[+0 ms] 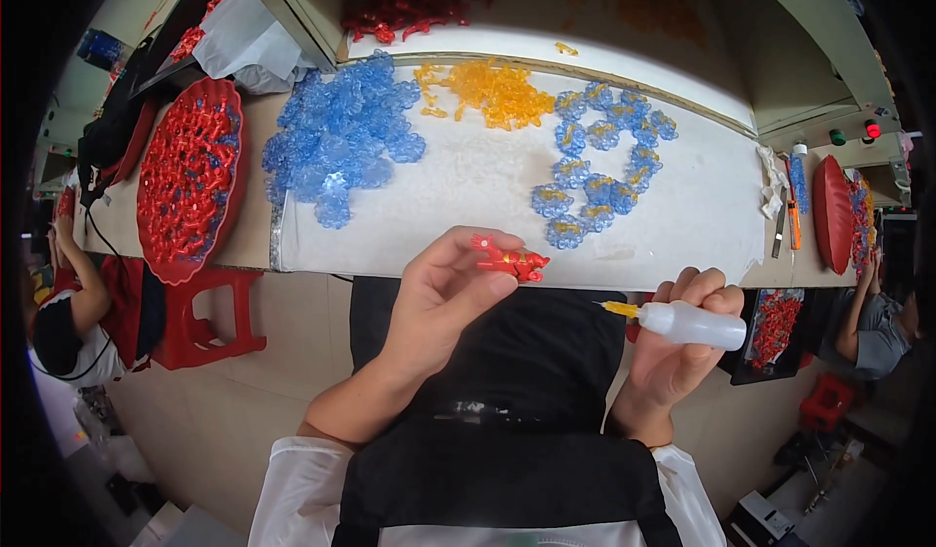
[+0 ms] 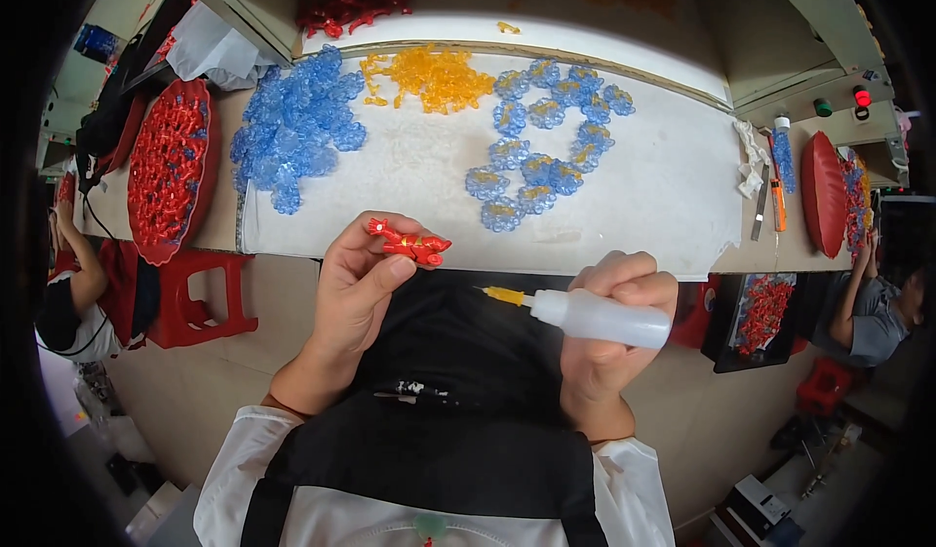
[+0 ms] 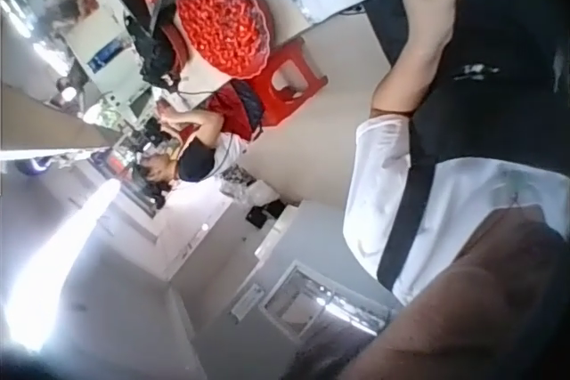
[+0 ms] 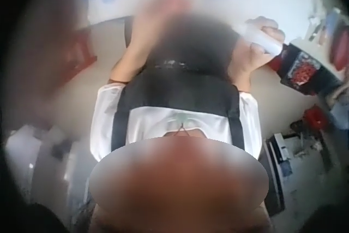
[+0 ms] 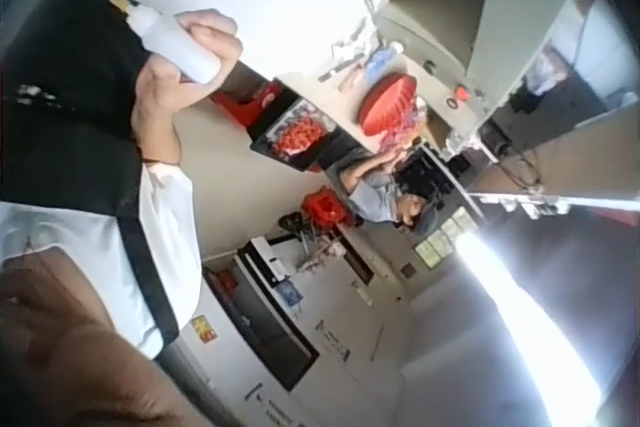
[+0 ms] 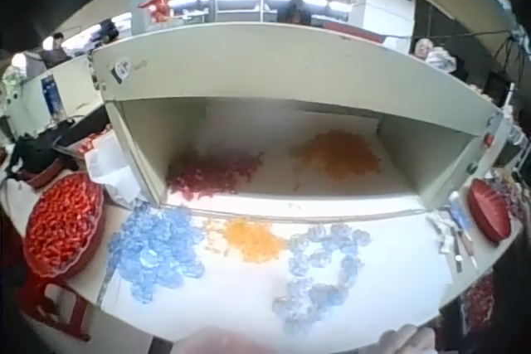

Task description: The person applies glue to figurines using a glue dispenser bottle, attaches bases to them, and places the assembled figurines into a round tray.

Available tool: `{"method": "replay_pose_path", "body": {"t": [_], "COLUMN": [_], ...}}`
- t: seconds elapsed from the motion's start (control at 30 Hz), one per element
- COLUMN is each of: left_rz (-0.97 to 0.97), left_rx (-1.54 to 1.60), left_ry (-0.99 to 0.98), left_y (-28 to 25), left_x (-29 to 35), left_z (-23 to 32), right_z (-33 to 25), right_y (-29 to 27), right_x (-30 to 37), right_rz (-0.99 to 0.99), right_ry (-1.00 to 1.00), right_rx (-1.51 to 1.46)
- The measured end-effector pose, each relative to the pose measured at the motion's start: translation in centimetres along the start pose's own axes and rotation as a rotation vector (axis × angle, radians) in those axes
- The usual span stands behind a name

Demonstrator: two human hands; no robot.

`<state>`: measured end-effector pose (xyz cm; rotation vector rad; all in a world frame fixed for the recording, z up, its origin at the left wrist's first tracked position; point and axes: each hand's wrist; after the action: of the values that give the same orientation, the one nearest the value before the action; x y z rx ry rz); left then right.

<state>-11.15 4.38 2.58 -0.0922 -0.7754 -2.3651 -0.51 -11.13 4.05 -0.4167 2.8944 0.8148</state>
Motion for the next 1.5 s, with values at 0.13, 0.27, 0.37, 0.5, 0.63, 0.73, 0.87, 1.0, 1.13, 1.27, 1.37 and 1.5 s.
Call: {"method": "replay_pose_path", "body": {"t": [0.13,0.27,0.37,0.5,0.63,0.73,0.87,1.0,1.13,1.27,1.37,1.5], "left_rz": [-0.010,-0.024,-0.035,-0.043,-0.032,-0.027,-0.027,-0.059,-0.012,-0.007,-0.006,-0.009], "left_rx": [-0.031,-0.059,-0.056,-0.065,-0.079,-0.084,-0.085,-0.064,-0.053,-0.022,-0.047,-0.033], "left_ry": [0.015,0.009,-0.002,0.014,-0.003,-0.003,0.014,0.018,-0.024,-0.050,-0.067,-0.051], "left_y": [0.3,0.4,0.3,0.5,0.5,0.4,0.4,0.1,0.4,0.4,0.4,0.4], "left_x": [-0.1,-0.3,-0.4,-0.4,-0.4,-0.4,-0.5,-0.5,-0.5,-0.5,-0.5,-0.4], "left_z": [0.1,0.1,-0.1,-0.1,-0.1,-0.2,-0.3,-0.5,-0.5,-0.6,-0.7,-0.7], "right_z": [0.5,0.7,0.8,1.0,1.0,1.1,1.1,0.6,0.7,0.5,0.5,0.2], "right_y": [-0.3,-0.3,-0.2,-0.1,-0.1,-0.1,-0.3,-0.5,-0.4,-0.3,-0.2,-0.4], "right_x": [0.1,-0.1,-0.1,0.0,0.0,0.1,0.0,-0.1,0.1,0.1,0.3,0.4], "right_rz": [-0.146,-0.333,-0.382,-0.334,-0.364,-0.359,-0.394,-0.450,-0.448,-0.462,-0.463,-0.461], "right_ry": [-0.294,-0.437,-0.467,-0.545,-0.556,-0.540,-0.540,-0.489,-0.513,-0.514,-0.509,-0.511], "right_rx": [0.229,0.303,0.341,0.464,0.473,0.456,0.485,0.465,0.527,0.531,0.551,0.545]}}
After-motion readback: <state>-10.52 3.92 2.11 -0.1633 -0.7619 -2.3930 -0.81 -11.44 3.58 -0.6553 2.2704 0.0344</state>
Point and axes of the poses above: each hand's wrist, its own x-axis away from the middle knuckle, its own y-axis out of the palm, z = x × y, and after that the axes turned 9 degrees about z, right-handed
